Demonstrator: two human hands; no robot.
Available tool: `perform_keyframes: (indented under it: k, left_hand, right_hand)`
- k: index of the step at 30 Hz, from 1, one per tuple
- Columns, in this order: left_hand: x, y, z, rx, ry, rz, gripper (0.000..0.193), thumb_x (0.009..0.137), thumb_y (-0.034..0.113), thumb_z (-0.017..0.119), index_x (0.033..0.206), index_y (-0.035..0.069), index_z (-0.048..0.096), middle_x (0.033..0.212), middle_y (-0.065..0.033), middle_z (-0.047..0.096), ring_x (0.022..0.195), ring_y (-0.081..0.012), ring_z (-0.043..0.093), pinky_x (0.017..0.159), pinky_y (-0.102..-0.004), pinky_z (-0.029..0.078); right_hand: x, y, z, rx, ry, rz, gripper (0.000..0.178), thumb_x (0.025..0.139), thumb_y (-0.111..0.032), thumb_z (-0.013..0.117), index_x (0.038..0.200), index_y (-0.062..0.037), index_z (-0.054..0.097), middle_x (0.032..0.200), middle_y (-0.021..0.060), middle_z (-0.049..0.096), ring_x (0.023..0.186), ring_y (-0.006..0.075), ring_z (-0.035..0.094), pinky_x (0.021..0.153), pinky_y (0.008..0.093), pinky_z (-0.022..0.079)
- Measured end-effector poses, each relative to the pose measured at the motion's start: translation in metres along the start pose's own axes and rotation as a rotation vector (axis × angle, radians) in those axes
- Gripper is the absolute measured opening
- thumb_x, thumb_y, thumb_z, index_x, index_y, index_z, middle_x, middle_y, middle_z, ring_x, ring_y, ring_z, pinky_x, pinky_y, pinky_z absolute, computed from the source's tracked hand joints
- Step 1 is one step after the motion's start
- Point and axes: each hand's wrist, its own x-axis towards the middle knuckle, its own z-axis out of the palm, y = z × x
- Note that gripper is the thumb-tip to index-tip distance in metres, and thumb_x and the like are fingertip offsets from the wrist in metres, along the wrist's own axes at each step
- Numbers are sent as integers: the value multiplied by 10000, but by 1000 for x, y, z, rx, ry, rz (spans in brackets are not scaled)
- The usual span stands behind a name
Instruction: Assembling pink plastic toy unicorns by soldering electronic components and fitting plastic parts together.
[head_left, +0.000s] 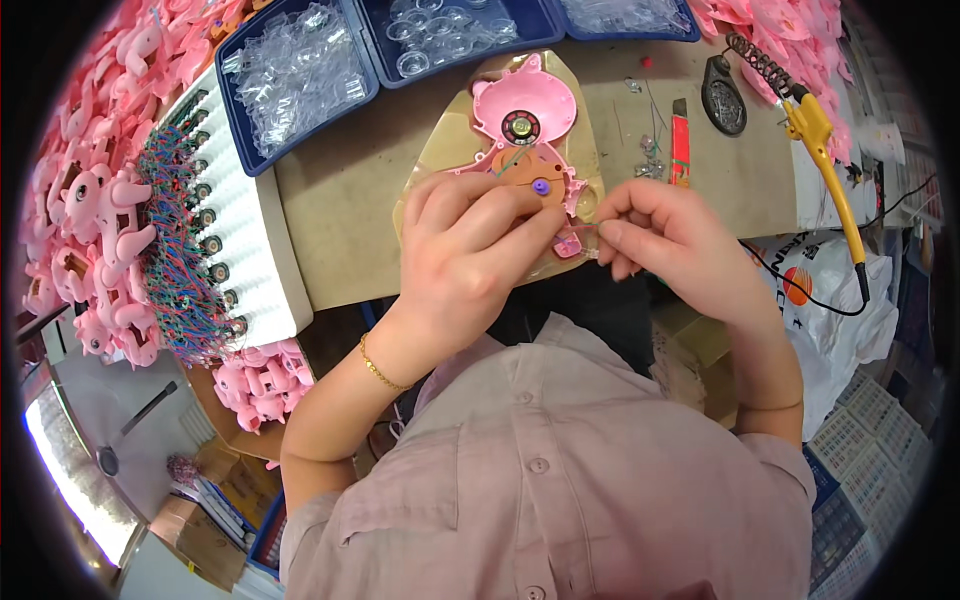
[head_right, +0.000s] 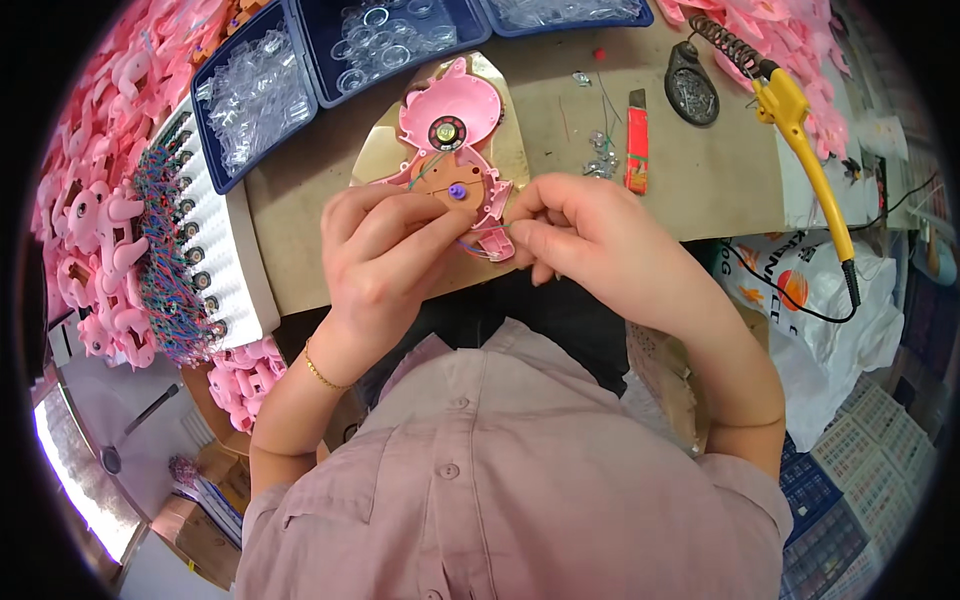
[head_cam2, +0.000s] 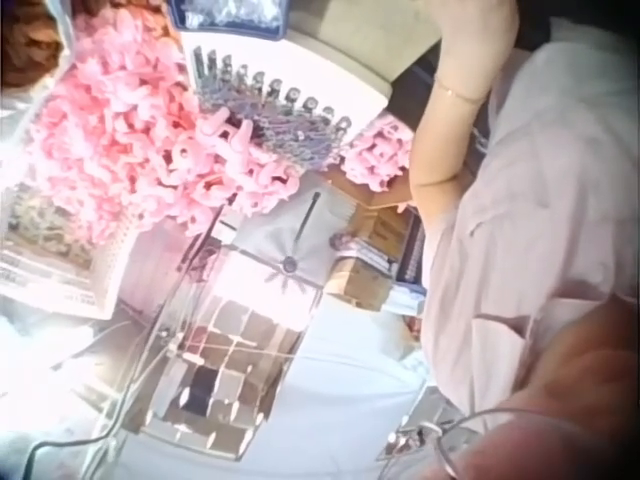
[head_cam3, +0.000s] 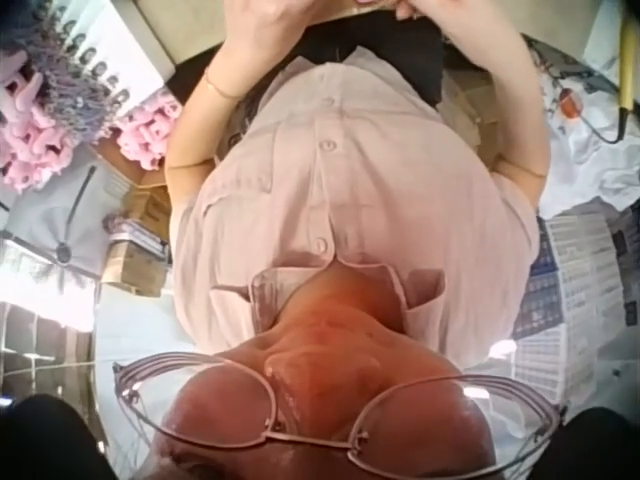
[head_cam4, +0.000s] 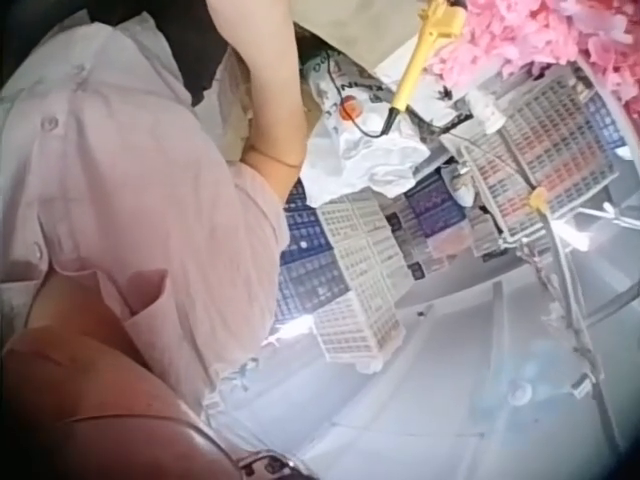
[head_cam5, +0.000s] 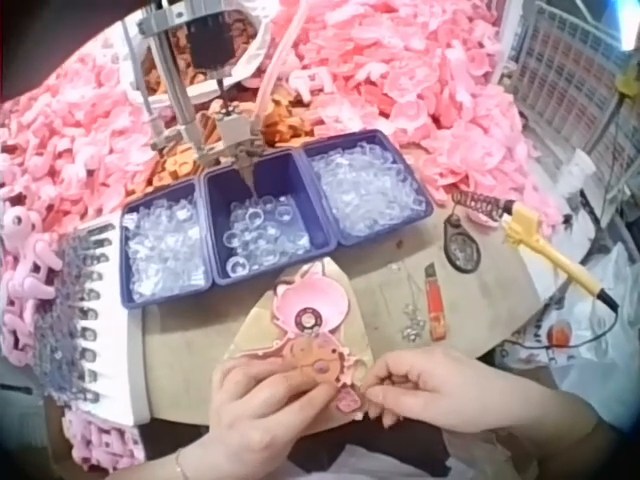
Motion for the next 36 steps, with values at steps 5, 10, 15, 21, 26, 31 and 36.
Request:
perform_keyframes:
  k: [5,10,15,21,26,31,36]
  left_hand:
    - [-16,-2,-8,-130,100,-132,229,692,104,716,915,76,672,1047,-60,651,928,-244,628,780,-351,496]
    - [-36,-2,-11,26,11,-72,240,736,95,712,961,35,652,1044,-87,660,949,-255,643,779,-339,503]
    - [-24,3,-10,219,-4,-106,302,686,133,708,985,114,678,1001,19,638,913,-151,590,824,-296,394]
    - [-11,1,-14,106,-108,44,345,645,149,698,989,125,679,1047,31,618,954,-135,555,837,-299,370]
    - [-12,10,-15,240,-194,63,295,691,132,645,982,91,673,1091,0,607,992,-141,546,850,-303,380]
    - [-14,14,-13,288,-182,84,289,683,124,620,959,51,659,1070,-15,587,1007,-141,529,847,-300,390]
    - [-14,11,-11,263,-176,86,280,656,124,615,925,48,643,1033,-17,560,994,-149,519,830,-298,398]
  right_hand:
    - [4,10,-11,48,10,76,97,892,-105,584,907,-10,583,759,4,588,653,47,520,590,195,431]
    - [14,17,-15,43,124,-48,89,877,-96,599,892,-9,592,756,6,587,650,60,527,584,203,432]
    - [3,49,10,-856,504,-691,156,729,-10,705,853,-12,612,794,100,602,663,221,571,599,302,441]
    - [-15,61,24,-675,461,-509,150,723,4,706,846,-25,626,780,87,609,680,229,571,632,327,442]
    - [19,29,12,-752,477,-600,113,755,-13,676,854,-23,622,811,85,600,735,230,568,682,313,439]
    - [29,19,10,-868,348,-739,161,770,-27,657,928,-42,626,932,63,609,837,234,560,763,325,417]
    - [30,18,-1,-840,242,-665,132,779,-48,662,910,-46,648,910,59,641,836,222,567,778,329,414]
